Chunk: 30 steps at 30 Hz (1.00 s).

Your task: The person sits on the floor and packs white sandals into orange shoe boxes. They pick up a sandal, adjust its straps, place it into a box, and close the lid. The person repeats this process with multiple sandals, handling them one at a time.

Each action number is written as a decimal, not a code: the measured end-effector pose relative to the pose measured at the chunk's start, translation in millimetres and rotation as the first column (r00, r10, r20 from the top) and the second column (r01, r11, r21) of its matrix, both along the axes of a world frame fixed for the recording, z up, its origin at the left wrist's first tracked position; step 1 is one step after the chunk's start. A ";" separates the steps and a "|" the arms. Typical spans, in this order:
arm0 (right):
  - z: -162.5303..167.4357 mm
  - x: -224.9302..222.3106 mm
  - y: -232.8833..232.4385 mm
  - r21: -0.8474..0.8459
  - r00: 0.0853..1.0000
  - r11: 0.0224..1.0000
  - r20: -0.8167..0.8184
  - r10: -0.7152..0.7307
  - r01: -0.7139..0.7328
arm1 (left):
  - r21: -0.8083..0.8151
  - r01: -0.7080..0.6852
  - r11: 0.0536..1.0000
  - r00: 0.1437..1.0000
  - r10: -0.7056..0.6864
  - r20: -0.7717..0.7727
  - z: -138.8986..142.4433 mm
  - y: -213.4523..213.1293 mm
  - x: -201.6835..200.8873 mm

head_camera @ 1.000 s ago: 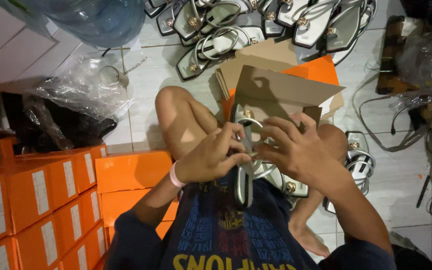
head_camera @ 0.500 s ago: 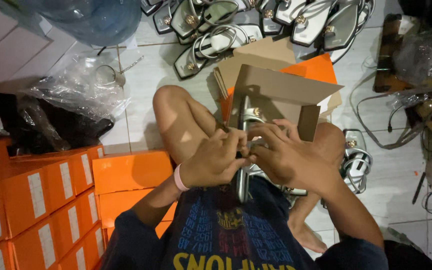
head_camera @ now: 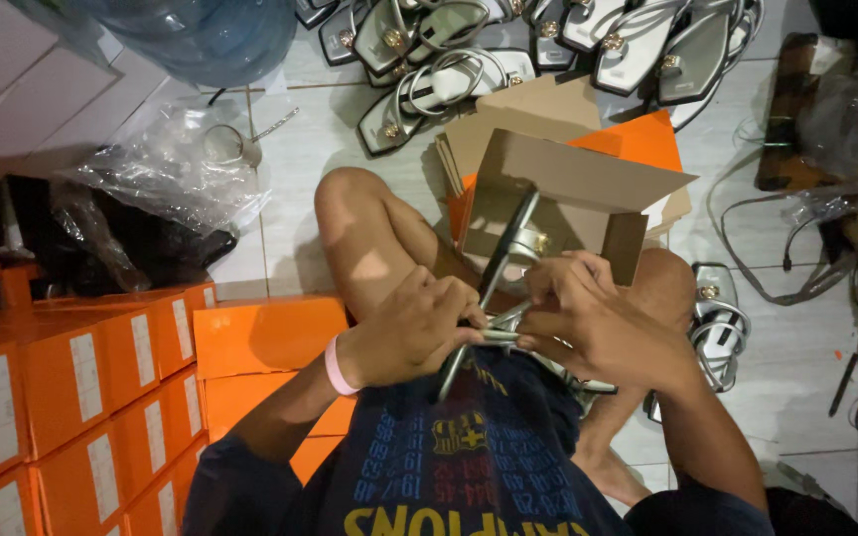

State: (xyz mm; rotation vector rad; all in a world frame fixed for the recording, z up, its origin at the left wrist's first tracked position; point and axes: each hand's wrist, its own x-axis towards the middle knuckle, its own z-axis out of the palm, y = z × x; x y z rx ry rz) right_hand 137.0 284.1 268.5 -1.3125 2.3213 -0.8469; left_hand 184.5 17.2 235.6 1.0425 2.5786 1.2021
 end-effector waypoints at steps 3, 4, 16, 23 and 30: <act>-1.1 -2.7 -0.9 -0.040 0.999 0.999 -0.030 -0.030 0.028 | 0.114 -0.009 0.993 1.000 0.010 -0.006 1.9 4.2 -9.4; -2.0 -4.0 -2.0 -0.067 0.998 0.997 -0.053 -0.033 0.030 | 0.168 0.015 0.986 0.993 0.005 -0.116 1.8 6.6 -14.5; -13.2 2.7 12.3 -0.045 0.999 0.998 0.010 -0.032 0.033 | 0.206 0.145 0.968 0.971 -0.179 0.158 -7.4 14.8 -24.4; -31.0 -5.4 26.0 -0.192 0.997 0.981 0.074 0.014 0.000 | 0.077 0.089 0.993 0.971 -0.104 0.216 -4.8 -12.3 -22.4; -39.6 -6.2 18.1 -0.257 0.969 0.964 0.247 -0.006 0.071 | 0.314 0.196 0.929 0.959 -0.249 0.138 5.0 18.2 -39.7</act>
